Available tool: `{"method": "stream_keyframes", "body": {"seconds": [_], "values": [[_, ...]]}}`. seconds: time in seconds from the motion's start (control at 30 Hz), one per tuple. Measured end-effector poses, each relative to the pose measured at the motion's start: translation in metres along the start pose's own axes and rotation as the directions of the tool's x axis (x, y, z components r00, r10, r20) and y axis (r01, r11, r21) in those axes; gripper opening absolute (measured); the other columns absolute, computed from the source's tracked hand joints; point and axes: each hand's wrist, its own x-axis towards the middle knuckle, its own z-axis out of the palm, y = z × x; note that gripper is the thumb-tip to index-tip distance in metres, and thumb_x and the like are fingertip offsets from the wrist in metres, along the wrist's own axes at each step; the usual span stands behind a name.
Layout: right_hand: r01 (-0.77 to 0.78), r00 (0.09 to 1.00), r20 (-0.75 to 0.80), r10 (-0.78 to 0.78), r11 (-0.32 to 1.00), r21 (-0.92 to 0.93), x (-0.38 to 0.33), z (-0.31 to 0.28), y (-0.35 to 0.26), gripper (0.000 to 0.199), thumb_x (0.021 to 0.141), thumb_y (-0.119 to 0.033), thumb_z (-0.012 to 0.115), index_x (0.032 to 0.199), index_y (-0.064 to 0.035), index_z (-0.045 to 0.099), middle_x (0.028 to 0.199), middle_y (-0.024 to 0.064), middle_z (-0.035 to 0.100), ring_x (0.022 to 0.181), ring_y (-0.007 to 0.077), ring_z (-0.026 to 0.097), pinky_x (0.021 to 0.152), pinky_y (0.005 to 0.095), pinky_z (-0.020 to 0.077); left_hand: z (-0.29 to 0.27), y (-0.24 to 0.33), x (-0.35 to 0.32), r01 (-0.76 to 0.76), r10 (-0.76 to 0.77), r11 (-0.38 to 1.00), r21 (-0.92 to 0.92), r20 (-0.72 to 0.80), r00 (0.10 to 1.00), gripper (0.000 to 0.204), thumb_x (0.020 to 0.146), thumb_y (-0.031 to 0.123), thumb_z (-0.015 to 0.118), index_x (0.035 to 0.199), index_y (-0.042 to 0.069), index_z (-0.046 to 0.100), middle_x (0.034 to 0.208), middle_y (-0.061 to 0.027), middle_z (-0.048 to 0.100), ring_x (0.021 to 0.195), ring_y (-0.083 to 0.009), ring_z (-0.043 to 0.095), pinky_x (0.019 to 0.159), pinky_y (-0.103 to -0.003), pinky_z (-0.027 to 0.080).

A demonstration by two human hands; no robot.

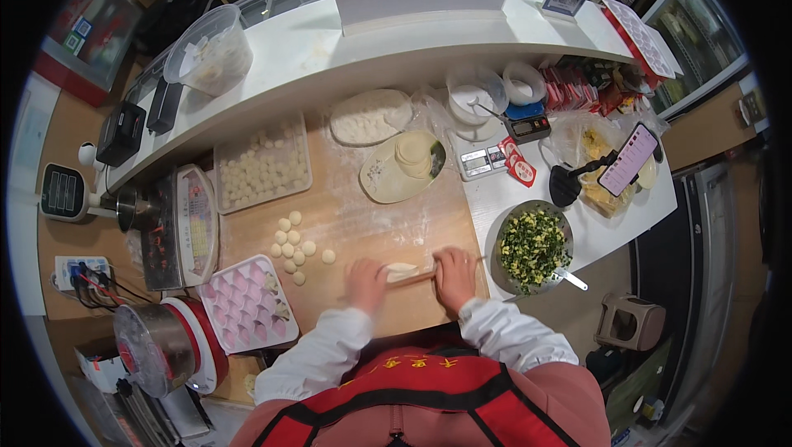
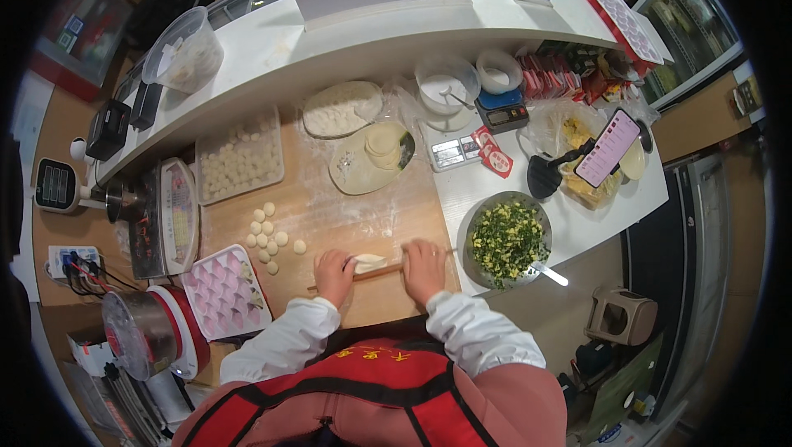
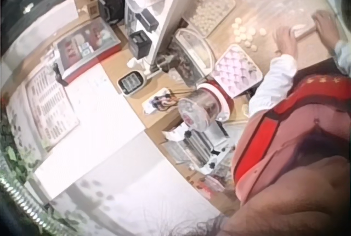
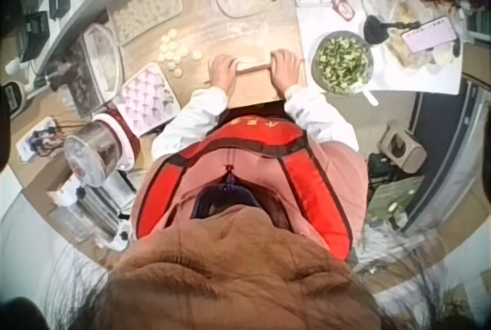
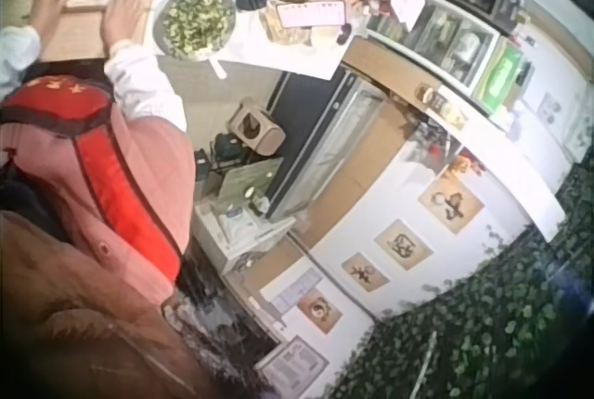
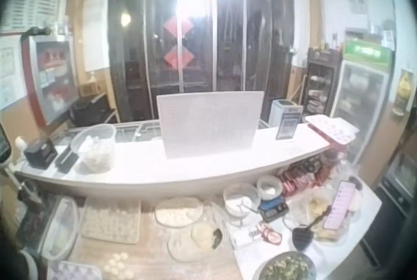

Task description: The person repeatedly rolls small dough balls into flat circular sheets using a rolling pin on a floured wooden board. They rotate each piece to achieve even thickness and stack the finished sheets on a plate. The person occasionally sprinkles flour onto the board to prevent sticking.

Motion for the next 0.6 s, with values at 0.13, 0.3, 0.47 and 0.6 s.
{"method": "stream_keyframes", "body": {"seconds": [0.13, 0.3, 0.47, 0.6], "values": [[-0.099, 0.995, -0.018, 0.098, 0.995, -0.007, 0.038, 0.017, -0.001, 0.024, 0.093, -0.013, 0.062, 0.116, -0.0102, 0.067, 0.119, 0.0123, 0.062, 0.117, 0.0343, 0.055, 0.103, 0.0485, 0.0379, 0.001, -0.001, 0.003, 0.003, -0.003, 1.0, -0.02, -0.014, 1.0, 0.011, 0.089, 0.022, 0.073, 0.093, 0.012, 0.071, 0.093, -0.0069, 0.068, 0.095, -0.0299, 0.062, 0.089, -0.044, 0.043], [-0.132, 0.989, -0.067, 0.13, 0.991, -0.02, 0.06, 0.016, -0.002, 0.025, 0.093, -0.012, 0.06, 0.116, -0.0104, 0.066, 0.119, 0.0122, 0.062, 0.117, 0.0342, 0.055, 0.103, 0.0489, 0.0375, 0.0, -0.007, 0.01, -0.088, 0.091, 0.994, -0.064, 0.046, 0.995, 0.012, 0.09, 0.021, 0.072, 0.095, 0.011, 0.07, 0.096, -0.0085, 0.068, 0.096, -0.0314, 0.062, 0.091, -0.044, 0.042], [-0.066, 0.992, 0.107, 0.07, 0.997, -0.036, 0.011, -0.013, -0.012, 0.026, 0.089, -0.008, 0.061, 0.115, -0.009, 0.066, 0.12, 0.0131, 0.061, 0.116, 0.0352, 0.054, 0.104, 0.0484, 0.0376, -0.009, -0.011, -0.005, 0.118, -0.119, 0.992, 0.035, 0.047, 0.992, 0.012, 0.09, 0.022, 0.072, 0.094, 0.011, 0.068, 0.094, -0.0079, 0.066, 0.095, -0.0308, 0.061, 0.09, -0.046, 0.042], [-0.087, 0.988, -0.128, 0.083, 0.996, -0.028, 0.051, 0.005, -0.011, 0.026, 0.093, -0.01, 0.056, 0.117, -0.0084, 0.066, 0.12, 0.0122, 0.063, 0.117, 0.0327, 0.056, 0.103, 0.048, 0.0377, -0.008, -0.013, -0.001, 0.028, -0.028, 0.999, -0.016, 0.007, 1.0, 0.013, 0.09, 0.022, 0.072, 0.094, 0.011, 0.067, 0.093, -0.0076, 0.065, 0.095, -0.0308, 0.061, 0.089, -0.045, 0.042]]}}
